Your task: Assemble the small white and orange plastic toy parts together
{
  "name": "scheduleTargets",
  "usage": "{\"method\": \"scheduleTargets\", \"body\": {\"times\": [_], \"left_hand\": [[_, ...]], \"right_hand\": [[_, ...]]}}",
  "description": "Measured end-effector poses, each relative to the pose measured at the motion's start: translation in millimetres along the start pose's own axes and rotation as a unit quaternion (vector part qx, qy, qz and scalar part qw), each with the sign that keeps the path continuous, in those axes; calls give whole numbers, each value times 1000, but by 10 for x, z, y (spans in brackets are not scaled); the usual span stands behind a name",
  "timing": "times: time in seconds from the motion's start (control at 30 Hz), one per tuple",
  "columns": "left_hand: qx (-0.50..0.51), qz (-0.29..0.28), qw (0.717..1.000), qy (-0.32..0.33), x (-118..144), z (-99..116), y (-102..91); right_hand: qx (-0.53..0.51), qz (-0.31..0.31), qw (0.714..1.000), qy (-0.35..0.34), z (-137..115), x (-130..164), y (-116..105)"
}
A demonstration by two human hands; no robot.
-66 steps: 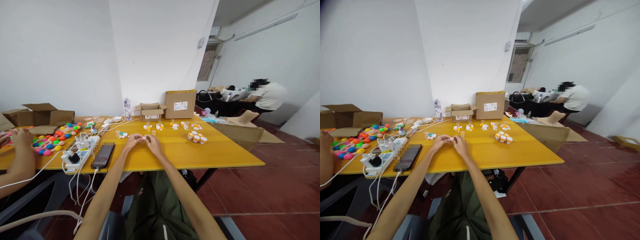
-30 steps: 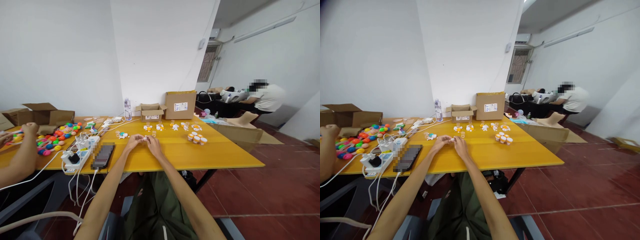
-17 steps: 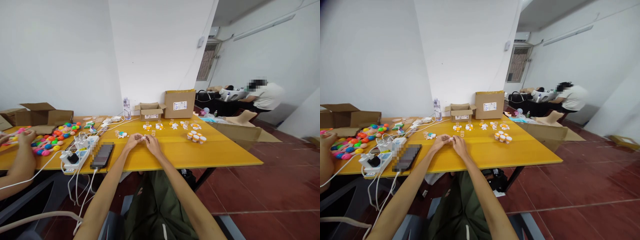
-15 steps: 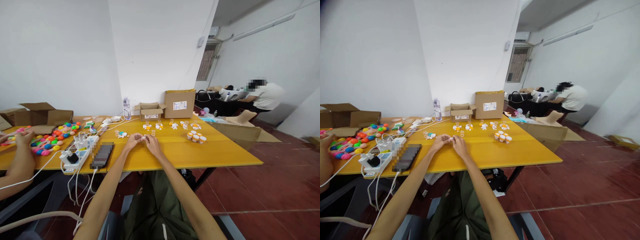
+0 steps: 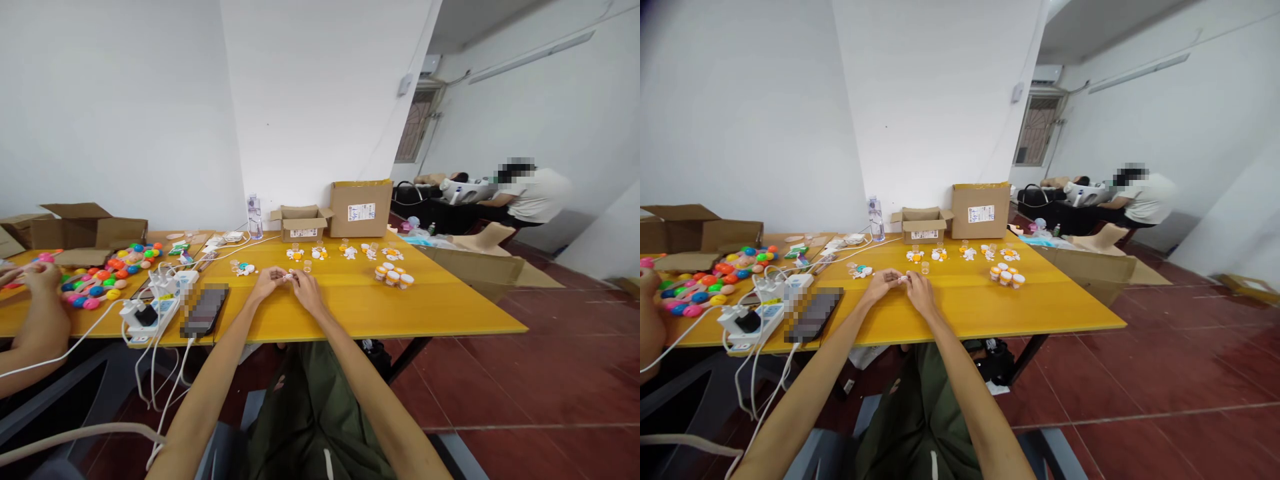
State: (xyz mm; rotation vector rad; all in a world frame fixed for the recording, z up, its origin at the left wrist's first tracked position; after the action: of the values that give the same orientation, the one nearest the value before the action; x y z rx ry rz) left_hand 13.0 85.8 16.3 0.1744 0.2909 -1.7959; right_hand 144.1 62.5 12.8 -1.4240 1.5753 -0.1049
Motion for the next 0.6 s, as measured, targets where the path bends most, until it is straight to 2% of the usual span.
{"method": "scheduleTargets", "body": {"times": [0.6], "left_hand": [[-10, -12, 1000, 2, 7, 43, 6]], "right_hand": [[11, -7, 1000, 6, 31, -1, 12]]}}
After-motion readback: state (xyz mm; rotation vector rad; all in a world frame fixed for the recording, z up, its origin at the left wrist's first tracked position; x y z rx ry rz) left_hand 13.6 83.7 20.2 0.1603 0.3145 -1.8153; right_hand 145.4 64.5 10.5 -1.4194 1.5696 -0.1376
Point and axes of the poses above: each hand's wrist, its own x-axis away from the middle knuckle, its own y-axis out of the palm, z = x × y, the point moved 6 cm from there along -x, towards the middle knuckle, and after that the axes turned 2 degrees about -z, right-handed, at the moved point
